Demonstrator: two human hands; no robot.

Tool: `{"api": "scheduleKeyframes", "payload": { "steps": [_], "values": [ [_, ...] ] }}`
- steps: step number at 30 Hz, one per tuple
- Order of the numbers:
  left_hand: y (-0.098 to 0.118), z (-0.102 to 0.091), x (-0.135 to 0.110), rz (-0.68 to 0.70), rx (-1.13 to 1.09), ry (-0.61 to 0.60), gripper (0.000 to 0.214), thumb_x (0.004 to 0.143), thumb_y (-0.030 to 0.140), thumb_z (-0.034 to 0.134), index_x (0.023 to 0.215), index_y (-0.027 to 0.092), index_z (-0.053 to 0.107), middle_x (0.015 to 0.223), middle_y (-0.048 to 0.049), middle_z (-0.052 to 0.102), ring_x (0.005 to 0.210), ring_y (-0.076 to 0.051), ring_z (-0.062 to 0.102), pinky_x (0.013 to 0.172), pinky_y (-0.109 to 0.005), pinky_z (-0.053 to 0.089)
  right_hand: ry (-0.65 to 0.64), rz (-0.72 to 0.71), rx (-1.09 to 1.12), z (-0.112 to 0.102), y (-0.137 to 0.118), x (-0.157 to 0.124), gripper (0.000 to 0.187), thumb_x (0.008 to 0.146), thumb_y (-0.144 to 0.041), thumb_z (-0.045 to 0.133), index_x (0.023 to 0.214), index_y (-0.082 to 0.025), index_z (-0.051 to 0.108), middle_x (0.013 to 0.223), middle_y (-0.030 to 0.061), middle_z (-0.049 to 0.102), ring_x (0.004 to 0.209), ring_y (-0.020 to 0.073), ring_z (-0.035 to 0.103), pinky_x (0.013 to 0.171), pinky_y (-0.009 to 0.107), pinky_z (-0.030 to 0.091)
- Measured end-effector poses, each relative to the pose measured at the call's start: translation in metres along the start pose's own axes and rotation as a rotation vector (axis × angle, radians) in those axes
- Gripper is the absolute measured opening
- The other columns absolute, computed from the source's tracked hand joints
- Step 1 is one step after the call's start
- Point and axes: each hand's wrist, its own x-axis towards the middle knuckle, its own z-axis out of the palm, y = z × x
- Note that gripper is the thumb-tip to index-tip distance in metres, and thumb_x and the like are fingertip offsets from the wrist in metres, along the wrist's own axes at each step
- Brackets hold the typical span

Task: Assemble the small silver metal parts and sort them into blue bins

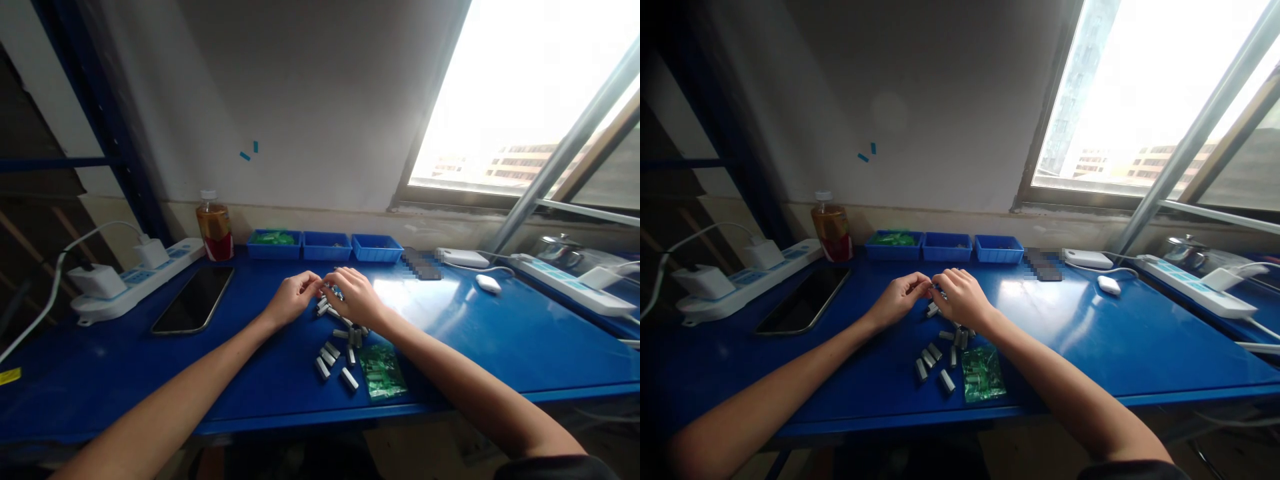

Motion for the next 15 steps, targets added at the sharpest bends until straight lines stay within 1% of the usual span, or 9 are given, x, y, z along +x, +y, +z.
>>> {"api": "scheduleKeyframes", "payload": {
  "steps": [2,4,5,6,7,9,10,12,15],
  "values": [
    [0.002,-0.001,0.000,0.005,0.041,0.014,0.035,0.090,0.044,0.043,0.089,0.015,0.062,0.077,-0.0038,0.066,0.074,-0.018,0.062,0.067,-0.026,0.047,0.056,-0.052,-0.021,-0.007,0.008,0.006,0.011,0.089,-0.027,0.050,0.090,-0.019,0.057,0.079,0.0055,0.063,0.073,0.0174,0.056,0.068,0.029,0.041],
    [0.002,-0.002,0.000,0.008,0.149,0.031,0.035,0.091,0.043,0.040,0.094,0.016,0.063,0.081,-0.0043,0.067,0.077,-0.019,0.062,0.069,-0.027,0.046,0.153,-0.007,-0.071,-0.015,0.026,0.018,0.013,0.088,-0.030,0.051,0.090,-0.019,0.058,0.080,0.0065,0.065,0.074,0.0181,0.057,0.071,0.030,0.041],
    [0.000,-0.002,0.000,0.011,0.227,0.037,0.033,0.091,0.041,0.042,0.096,0.017,0.064,0.085,-0.0051,0.067,0.081,-0.020,0.062,0.072,-0.029,0.046,0.211,0.076,-0.117,-0.019,0.038,0.025,0.016,0.088,-0.033,0.051,0.090,-0.019,0.059,0.080,0.0070,0.065,0.075,0.0190,0.058,0.072,0.032,0.041],
    [-0.001,-0.002,-0.001,0.016,0.310,0.036,0.031,0.090,0.039,0.044,0.098,0.017,0.064,0.089,-0.0061,0.067,0.085,-0.021,0.061,0.075,-0.030,0.046,0.271,0.210,-0.174,-0.024,0.052,0.031,0.020,0.088,-0.035,0.050,0.094,-0.018,0.059,0.080,0.0077,0.065,0.076,0.0205,0.058,0.073,0.033,0.041],
    [-0.004,-0.003,-0.001,0.023,0.391,0.028,0.029,0.088,0.037,0.047,0.100,0.017,0.064,0.093,-0.0073,0.067,0.090,-0.022,0.060,0.078,-0.032,0.046,0.291,0.367,-0.223,-0.028,0.068,0.035,0.027,0.087,-0.039,0.051,0.101,-0.017,0.059,0.080,0.0081,0.066,0.078,0.0226,0.059,0.073,0.034,0.041],
    [-0.010,-0.003,-0.001,0.033,0.523,0.000,0.029,0.086,0.033,0.051,0.108,0.017,0.063,0.102,-0.0091,0.065,0.098,-0.025,0.057,0.084,-0.035,0.045,0.249,0.686,-0.263,-0.037,0.097,0.035,0.047,0.082,-0.048,0.057,0.116,-0.016,0.053,0.075,0.0072,0.066,0.075,0.0262,0.060,0.069,0.035,0.042],
    [-0.013,-0.004,-0.001,0.036,0.570,-0.021,0.031,0.086,0.031,0.051,0.113,0.019,0.061,0.106,-0.0091,0.064,0.101,-0.025,0.056,0.086,-0.036,0.044,0.229,0.792,-0.262,-0.041,0.111,0.030,0.052,0.081,-0.049,0.056,0.120,-0.015,0.051,0.075,0.0072,0.067,0.076,0.0272,0.061,0.069,0.035,0.042],
    [-0.018,-0.004,-0.002,0.039,0.638,-0.067,0.033,0.085,0.029,0.051,0.117,0.023,0.059,0.113,-0.0074,0.062,0.105,-0.026,0.054,0.088,-0.038,0.043,0.247,0.910,-0.256,-0.050,0.132,0.011,0.050,0.082,-0.049,0.053,0.119,-0.015,0.053,0.076,0.0076,0.067,0.078,0.0277,0.062,0.071,0.036,0.043],
    [-0.018,-0.002,-0.002,0.043,0.695,-0.107,0.025,0.085,0.028,0.051,0.106,0.025,0.064,0.109,-0.0051,0.063,0.104,-0.026,0.054,0.087,-0.039,0.043,0.315,1.010,-0.212,-0.061,0.151,-0.024,0.047,0.084,-0.051,0.046,0.111,-0.014,0.057,0.076,0.0084,0.067,0.077,0.0257,0.062,0.071,0.035,0.043]
  ]
}}
